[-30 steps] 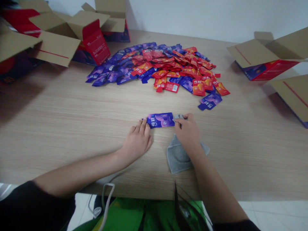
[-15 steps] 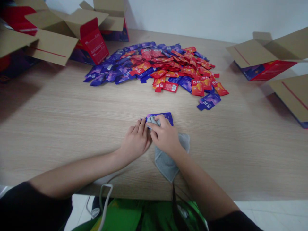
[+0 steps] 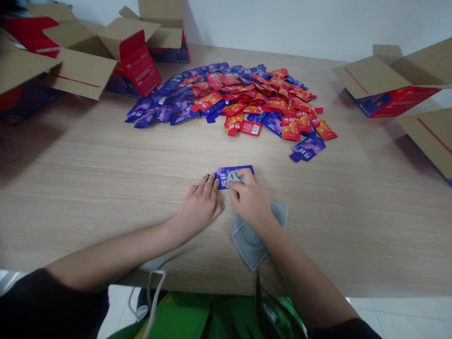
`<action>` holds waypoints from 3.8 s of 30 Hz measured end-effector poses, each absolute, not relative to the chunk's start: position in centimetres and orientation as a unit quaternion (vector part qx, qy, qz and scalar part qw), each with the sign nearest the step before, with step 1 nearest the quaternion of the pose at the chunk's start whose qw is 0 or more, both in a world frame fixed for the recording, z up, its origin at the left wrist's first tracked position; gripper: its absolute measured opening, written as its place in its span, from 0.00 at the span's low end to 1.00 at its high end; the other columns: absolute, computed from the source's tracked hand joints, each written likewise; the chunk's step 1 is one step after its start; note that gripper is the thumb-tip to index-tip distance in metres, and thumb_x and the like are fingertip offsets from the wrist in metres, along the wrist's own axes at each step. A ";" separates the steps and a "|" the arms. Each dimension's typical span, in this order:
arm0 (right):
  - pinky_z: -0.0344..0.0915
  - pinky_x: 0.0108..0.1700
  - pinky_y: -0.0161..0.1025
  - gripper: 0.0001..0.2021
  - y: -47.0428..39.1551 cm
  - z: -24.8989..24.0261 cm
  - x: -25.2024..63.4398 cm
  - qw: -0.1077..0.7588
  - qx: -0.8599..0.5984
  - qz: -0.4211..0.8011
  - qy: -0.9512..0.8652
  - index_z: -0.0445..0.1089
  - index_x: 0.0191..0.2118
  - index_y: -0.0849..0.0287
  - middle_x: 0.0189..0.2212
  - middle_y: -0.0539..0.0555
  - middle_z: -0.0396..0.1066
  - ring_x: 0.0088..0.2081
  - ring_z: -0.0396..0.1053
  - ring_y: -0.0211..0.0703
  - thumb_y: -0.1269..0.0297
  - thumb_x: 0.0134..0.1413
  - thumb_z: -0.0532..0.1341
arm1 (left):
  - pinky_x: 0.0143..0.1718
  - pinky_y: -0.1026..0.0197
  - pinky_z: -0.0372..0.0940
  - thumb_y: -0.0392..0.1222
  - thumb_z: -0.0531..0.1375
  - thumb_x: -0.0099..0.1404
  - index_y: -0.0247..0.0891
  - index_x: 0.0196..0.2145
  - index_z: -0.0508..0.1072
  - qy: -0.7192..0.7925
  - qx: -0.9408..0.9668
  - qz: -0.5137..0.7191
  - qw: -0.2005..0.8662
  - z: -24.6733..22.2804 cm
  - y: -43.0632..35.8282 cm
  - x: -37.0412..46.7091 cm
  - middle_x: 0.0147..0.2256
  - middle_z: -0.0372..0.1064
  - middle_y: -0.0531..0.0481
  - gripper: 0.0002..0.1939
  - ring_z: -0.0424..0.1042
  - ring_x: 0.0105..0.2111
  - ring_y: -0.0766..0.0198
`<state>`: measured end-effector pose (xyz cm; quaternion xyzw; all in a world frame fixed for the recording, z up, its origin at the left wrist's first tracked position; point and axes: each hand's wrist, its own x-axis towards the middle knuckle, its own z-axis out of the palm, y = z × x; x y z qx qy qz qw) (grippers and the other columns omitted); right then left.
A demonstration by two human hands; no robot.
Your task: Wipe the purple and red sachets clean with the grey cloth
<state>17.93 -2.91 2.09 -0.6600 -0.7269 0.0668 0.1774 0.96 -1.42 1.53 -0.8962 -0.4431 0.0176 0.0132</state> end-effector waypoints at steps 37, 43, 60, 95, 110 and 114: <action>0.60 0.49 0.54 0.21 -1.4 1.6 14.6 0.132 -0.609 0.027 -0.781 0.67 0.60 0.48 0.60 0.56 0.62 0.49 0.58 0.56 0.62 0.64 0.51 | 0.56 0.47 0.60 0.36 0.52 0.67 0.19 0.60 0.64 -0.432 -0.901 0.038 0.003 1.5 -1.6 1.2 0.61 0.58 0.21 0.26 0.58 0.63 0.38; 0.61 0.45 0.53 0.22 -2.0 1.4 14.9 0.119 -0.656 -0.011 -0.745 0.68 0.59 0.47 0.62 0.57 0.60 0.46 0.58 0.57 0.65 0.63 0.51 | 0.55 0.48 0.61 0.34 0.49 0.68 0.15 0.63 0.59 -0.439 -0.897 0.047 0.027 1.6 -1.7 1.3 0.64 0.53 0.22 0.28 0.57 0.63 0.38; 0.64 0.45 0.52 0.27 -3.0 1.0 19.6 0.095 -0.713 -0.053 -0.693 0.67 0.61 0.53 0.58 0.65 0.60 0.47 0.62 0.57 0.74 0.57 0.52 | 0.55 0.47 0.60 0.42 0.49 0.71 0.14 0.63 0.59 -0.445 -0.895 0.004 0.010 1.3 -1.8 1.4 0.63 0.54 0.21 0.30 0.59 0.63 0.39; 0.65 0.44 0.47 0.22 -1.1 1.9 16.7 0.086 -0.686 -0.009 -0.722 0.69 0.58 0.49 0.58 0.60 0.59 0.49 0.60 0.56 0.68 0.60 0.52 | 0.56 0.47 0.60 0.43 0.48 0.71 0.15 0.63 0.58 -0.432 -0.902 0.016 0.002 1.5 -1.6 1.4 0.64 0.51 0.22 0.30 0.57 0.64 0.39; 0.66 0.50 0.49 0.19 -0.5 1.5 24.0 0.158 -0.737 0.055 -0.655 0.77 0.49 0.55 0.48 0.61 0.63 0.45 0.67 0.50 0.68 0.57 0.53 | 0.54 0.46 0.60 0.43 0.50 0.70 0.14 0.63 0.57 -0.420 -0.907 0.018 0.016 1.4 -1.5 1.3 0.63 0.53 0.19 0.32 0.57 0.63 0.36; 0.67 0.51 0.47 0.19 0.0 2.3 25.0 0.243 -0.738 0.067 -0.626 0.77 0.48 0.57 0.43 0.59 0.65 0.43 0.68 0.47 0.70 0.55 0.53 | 0.54 0.46 0.60 0.44 0.50 0.70 0.20 0.64 0.57 -0.398 -0.917 -0.009 0.015 1.3 -1.1 0.8 0.62 0.56 0.21 0.31 0.59 0.61 0.37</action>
